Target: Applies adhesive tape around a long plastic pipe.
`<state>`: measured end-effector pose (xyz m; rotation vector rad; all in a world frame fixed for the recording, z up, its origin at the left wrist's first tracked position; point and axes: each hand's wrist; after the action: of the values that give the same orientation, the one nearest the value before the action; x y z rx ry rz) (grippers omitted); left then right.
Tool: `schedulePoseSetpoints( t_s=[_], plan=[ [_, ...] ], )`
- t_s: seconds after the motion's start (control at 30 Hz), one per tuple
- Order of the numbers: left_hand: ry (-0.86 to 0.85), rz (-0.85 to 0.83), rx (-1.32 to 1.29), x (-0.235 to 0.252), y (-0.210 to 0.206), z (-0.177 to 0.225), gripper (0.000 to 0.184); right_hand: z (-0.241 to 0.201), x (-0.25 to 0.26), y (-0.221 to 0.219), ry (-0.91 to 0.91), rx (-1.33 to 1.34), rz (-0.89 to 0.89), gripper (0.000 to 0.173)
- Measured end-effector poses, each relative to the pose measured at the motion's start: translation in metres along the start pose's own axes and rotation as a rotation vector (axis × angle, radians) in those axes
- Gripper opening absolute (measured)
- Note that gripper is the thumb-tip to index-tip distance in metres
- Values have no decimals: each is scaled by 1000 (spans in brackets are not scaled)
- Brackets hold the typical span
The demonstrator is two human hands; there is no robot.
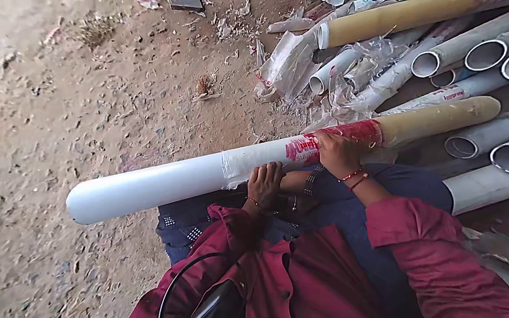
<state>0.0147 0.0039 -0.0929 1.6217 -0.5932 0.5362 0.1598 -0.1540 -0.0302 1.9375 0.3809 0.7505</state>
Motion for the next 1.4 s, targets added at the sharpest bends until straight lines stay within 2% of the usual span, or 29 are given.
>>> schedulePoseSetpoints(
  t_s=[0.07, 0.17, 0.3, 0.43, 0.57, 0.6, 0.63, 0.7, 0.73, 0.8, 0.9, 0.97, 1.03, 1.07, 1.2, 1.27, 1.3, 1.4],
  plan=[
    [-56, 69, 83, -10, -6, 3, 15, 4, -4, 3, -81, 15, -52, 18],
    [-96, 109, 123, -15, -11, 4, 14, 12, -2, 10, -220, 103, -165, 24],
    [-154, 37, 71, -5, -1, -3, 16, 14, 3, 9, -285, 177, -186, 25],
    [-96, -57, -30, 8, 14, -5, 27, 11, 6, 2, -311, 200, -158, 24],
    [-112, -8, -169, 3, 28, -12, 17, 6, 11, 12, -458, 220, -204, 26],
    [-92, -9, -194, 2, 33, -16, 21, 5, 13, 13, -483, 225, -204, 27],
    [-73, -41, -190, 4, 38, -22, 35, 6, 13, 12, -498, 233, -193, 28],
    [-85, -242, -167, 10, 43, -36, 66, 6, 13, 12, -544, 248, -204, 28],
    [-90, -349, -186, 15, 43, -41, 72, 6, 13, 11, -563, 249, -211, 29],
    [-113, -489, -162, 29, 42, -45, 80, 6, 14, 5, -550, 204, -154, 27],
    [-165, -601, -119, 48, 43, -52, 98, 19, 13, -2, -571, 66, 49, 22],
    [-174, -666, -117, 56, 49, -56, 101, 36, 13, 2, -750, 25, 260, 24],
    [-177, -708, -141, 61, 60, -63, 100, 47, 14, 15, -964, 125, 319, 29],
    [-173, -737, -155, 63, 66, -70, 101, 49, 11, 20, -996, 184, 330, 31],
    [-138, -969, -265, 59, 92, -121, 105, 32, 4, 15, -734, 253, 458, 26],
    [-95, -1031, -302, 48, 97, -149, 105, 22, 4, 9, -664, 293, 406, 25],
    [-95, -989, -308, 38, 97, -161, 103, 18, 6, 8, -658, 329, 335, 26],
    [-148, -589, -224, -9, 94, -167, 82, 14, 15, 4, -653, 423, 136, 30]
  ],
)
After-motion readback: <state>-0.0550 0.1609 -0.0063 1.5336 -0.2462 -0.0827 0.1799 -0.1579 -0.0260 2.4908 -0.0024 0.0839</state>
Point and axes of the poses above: each hand's wrist, its own x-axis towards the middle knuckle, its own y-axis out of the back of the hand, z = x × y, and after that the axes turned 5 degrees about -y, right-handed
